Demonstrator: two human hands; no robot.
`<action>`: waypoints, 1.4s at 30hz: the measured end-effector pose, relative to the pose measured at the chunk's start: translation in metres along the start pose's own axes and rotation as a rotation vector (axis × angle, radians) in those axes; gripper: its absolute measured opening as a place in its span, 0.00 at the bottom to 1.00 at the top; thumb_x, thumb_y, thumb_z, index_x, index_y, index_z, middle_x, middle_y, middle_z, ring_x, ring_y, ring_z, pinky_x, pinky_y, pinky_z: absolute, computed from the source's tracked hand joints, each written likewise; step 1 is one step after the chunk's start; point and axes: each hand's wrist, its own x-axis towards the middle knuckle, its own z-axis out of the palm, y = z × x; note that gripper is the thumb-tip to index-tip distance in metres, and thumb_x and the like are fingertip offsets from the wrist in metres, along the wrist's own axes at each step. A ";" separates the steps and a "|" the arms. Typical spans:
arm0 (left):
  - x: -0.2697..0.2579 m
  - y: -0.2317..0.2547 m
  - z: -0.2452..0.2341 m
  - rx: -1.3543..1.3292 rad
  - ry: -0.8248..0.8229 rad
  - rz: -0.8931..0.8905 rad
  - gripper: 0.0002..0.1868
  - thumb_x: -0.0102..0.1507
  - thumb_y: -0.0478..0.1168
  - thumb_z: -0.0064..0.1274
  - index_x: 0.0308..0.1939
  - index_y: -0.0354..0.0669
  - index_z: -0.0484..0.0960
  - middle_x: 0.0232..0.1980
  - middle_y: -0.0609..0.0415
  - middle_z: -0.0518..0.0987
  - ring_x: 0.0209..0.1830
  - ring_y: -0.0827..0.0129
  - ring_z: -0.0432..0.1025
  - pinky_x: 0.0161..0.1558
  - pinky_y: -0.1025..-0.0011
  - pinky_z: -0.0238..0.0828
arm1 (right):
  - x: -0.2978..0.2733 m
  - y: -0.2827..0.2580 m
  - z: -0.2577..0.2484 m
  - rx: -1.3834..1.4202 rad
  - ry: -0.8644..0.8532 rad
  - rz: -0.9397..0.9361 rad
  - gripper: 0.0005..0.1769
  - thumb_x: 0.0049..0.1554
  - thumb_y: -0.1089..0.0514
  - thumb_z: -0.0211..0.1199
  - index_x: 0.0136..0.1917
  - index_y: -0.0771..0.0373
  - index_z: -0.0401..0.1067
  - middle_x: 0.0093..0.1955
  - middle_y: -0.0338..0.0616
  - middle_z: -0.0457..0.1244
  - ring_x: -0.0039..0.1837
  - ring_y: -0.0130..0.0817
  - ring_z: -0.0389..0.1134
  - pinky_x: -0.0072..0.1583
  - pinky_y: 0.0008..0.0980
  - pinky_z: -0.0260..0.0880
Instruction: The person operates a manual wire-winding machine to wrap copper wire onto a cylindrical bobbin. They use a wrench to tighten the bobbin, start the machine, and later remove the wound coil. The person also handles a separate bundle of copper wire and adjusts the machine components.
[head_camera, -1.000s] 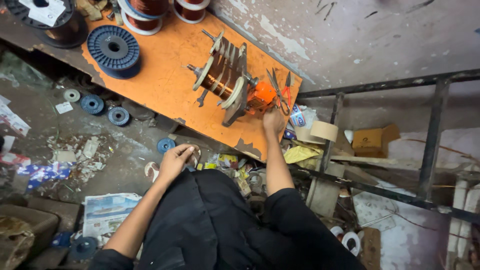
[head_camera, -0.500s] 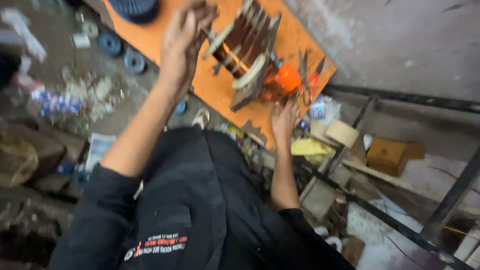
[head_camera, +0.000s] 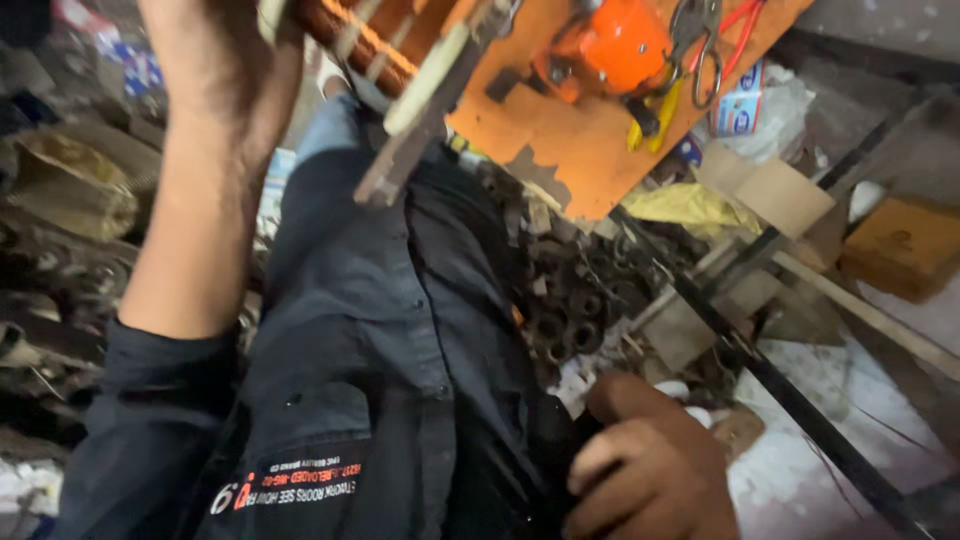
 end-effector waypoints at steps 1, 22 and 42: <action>0.005 0.003 0.009 -0.003 -0.023 0.035 0.06 0.70 0.37 0.61 0.43 0.45 0.79 0.42 0.59 0.78 0.46 0.71 0.74 0.57 0.66 0.68 | 0.001 -0.002 -0.005 -0.020 -0.002 0.018 0.17 0.69 0.57 0.45 0.42 0.59 0.71 0.52 0.52 0.70 0.54 0.52 0.75 0.53 0.50 0.73; 0.027 -0.003 0.034 -0.152 -0.267 -0.037 0.16 0.74 0.44 0.48 0.60 0.36 0.79 0.59 0.49 0.82 0.60 0.68 0.75 0.65 0.68 0.69 | 0.192 0.139 -0.093 -0.315 0.046 0.328 0.06 0.64 0.63 0.56 0.46 0.63 0.74 0.51 0.50 0.70 0.52 0.47 0.74 0.53 0.43 0.72; 0.018 -0.003 0.023 -0.139 -0.091 -0.150 0.12 0.69 0.34 0.54 0.55 0.35 0.77 0.51 0.43 0.84 0.53 0.64 0.78 0.60 0.68 0.73 | 0.100 0.048 -0.057 -0.963 0.724 0.643 0.05 0.59 0.68 0.67 0.50 0.66 0.77 0.49 0.48 0.70 0.51 0.41 0.72 0.53 0.37 0.71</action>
